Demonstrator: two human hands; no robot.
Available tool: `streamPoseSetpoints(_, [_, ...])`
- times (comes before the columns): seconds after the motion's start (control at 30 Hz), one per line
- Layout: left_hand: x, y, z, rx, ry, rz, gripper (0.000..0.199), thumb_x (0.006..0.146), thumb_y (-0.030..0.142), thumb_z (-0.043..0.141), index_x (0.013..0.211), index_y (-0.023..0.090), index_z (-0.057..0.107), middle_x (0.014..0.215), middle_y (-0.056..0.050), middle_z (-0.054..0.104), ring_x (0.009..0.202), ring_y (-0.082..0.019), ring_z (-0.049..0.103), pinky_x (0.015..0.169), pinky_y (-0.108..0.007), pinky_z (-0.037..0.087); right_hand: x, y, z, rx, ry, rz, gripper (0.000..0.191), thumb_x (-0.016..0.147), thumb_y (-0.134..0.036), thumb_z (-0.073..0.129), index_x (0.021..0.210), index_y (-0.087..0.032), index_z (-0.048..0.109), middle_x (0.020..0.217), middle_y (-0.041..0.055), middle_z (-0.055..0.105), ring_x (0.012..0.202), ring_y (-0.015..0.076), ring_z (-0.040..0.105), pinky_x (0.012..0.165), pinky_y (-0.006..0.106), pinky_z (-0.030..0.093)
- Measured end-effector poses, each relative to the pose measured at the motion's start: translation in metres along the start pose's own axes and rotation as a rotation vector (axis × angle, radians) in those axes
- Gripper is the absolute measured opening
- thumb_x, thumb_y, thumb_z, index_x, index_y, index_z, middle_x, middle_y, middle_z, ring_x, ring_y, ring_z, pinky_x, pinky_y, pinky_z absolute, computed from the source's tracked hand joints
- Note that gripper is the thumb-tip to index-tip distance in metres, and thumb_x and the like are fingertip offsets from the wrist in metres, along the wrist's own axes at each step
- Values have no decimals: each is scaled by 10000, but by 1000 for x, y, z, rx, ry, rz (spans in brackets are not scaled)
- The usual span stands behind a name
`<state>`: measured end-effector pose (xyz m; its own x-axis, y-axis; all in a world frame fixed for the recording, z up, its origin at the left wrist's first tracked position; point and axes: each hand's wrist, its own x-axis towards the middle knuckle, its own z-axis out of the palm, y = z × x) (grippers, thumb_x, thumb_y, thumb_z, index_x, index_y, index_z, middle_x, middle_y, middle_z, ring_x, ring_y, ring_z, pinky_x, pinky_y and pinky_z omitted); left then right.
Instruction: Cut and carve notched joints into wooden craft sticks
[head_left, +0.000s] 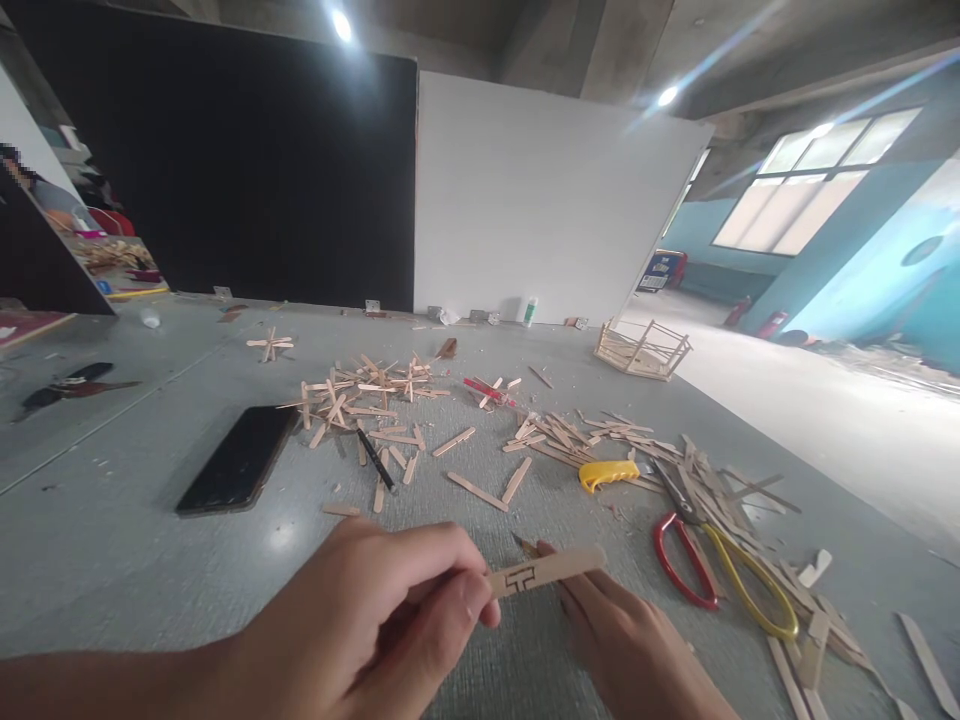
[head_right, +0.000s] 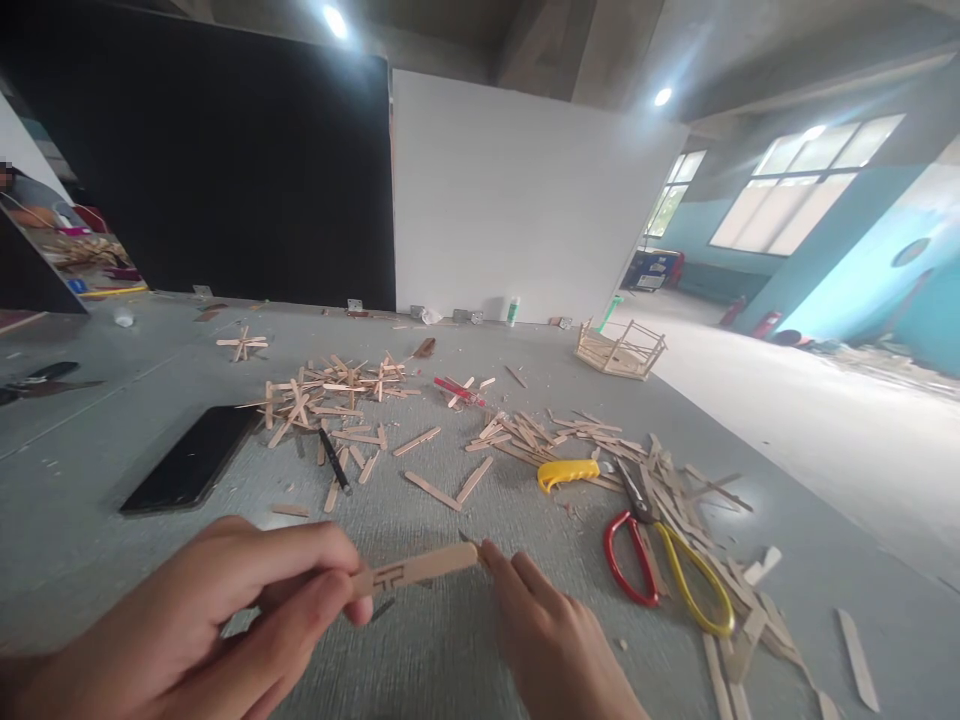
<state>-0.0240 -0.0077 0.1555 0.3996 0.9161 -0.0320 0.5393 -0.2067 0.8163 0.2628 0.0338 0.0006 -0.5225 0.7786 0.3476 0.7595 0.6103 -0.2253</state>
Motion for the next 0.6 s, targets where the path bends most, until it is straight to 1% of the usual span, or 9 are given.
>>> streamPoseSetpoints(0.07, [11,-9,0,66,-148,-22,343,1025,403,416,810,238,627,527,60,519,508,-120,475,514,-222,345,3,-1,-6,39,58,13,521,992,-90,332,1483,-194,474,1192,159,735,892,201,780,727,270,641])
streamPoseSetpoints(0.1, [18,-17,1,86,-238,-42,316,1019,348,430,780,229,599,554,63,536,498,-108,468,525,-214,358,5,-3,-10,64,95,27,504,1008,-101,330,1488,-187,457,1209,162,730,919,194,775,736,258,636])
streamPoseSetpoints(0.17, [33,-35,7,71,-310,-60,303,1004,251,421,732,212,549,568,62,543,502,-102,473,532,-207,367,9,-9,-18,100,139,34,452,1041,-133,348,1475,-193,458,1169,137,739,892,168,769,715,227,624])
streamPoseSetpoints(0.23, [47,-56,15,71,-344,-35,330,971,176,424,651,196,504,567,44,542,523,-107,510,530,-206,369,11,-16,-24,74,126,-47,406,1057,-155,381,1446,-202,484,1033,89,749,750,146,748,624,212,600])
streamPoseSetpoints(0.3, [57,-73,23,55,-368,-18,313,961,161,440,654,200,486,543,47,530,499,-110,506,512,-200,374,10,-22,-28,-14,50,-218,395,1057,-146,384,1435,-170,496,865,44,718,604,144,693,512,230,551])
streamPoseSetpoints(0.33, [61,-80,25,49,-372,-16,320,964,167,446,647,202,475,530,48,521,482,-109,495,502,-199,371,10,-25,-29,-65,9,-298,396,1053,-130,367,1425,-141,501,802,29,694,561,148,669,475,243,527])
streamPoseSetpoints(0.4, [66,-87,28,42,-378,-14,347,973,176,443,628,201,466,513,49,515,448,-103,477,496,-199,371,7,-28,-30,-149,-48,-389,414,1032,-82,318,1398,-85,511,761,27,673,542,157,658,446,261,508])
streamPoseSetpoints(0.5, [68,-89,29,33,-386,-2,396,982,171,435,588,196,466,502,45,519,434,-96,474,518,-203,382,6,-31,-31,-196,-52,-412,454,975,-19,284,1359,-54,523,796,50,689,578,157,682,449,252,517])
streamPoseSetpoints(0.6, [69,-89,29,26,-389,8,398,982,167,446,586,196,463,492,49,512,443,-97,481,532,-203,387,7,-34,-31,-210,-44,-402,461,946,-8,308,1358,-41,511,797,50,684,578,160,682,442,251,526])
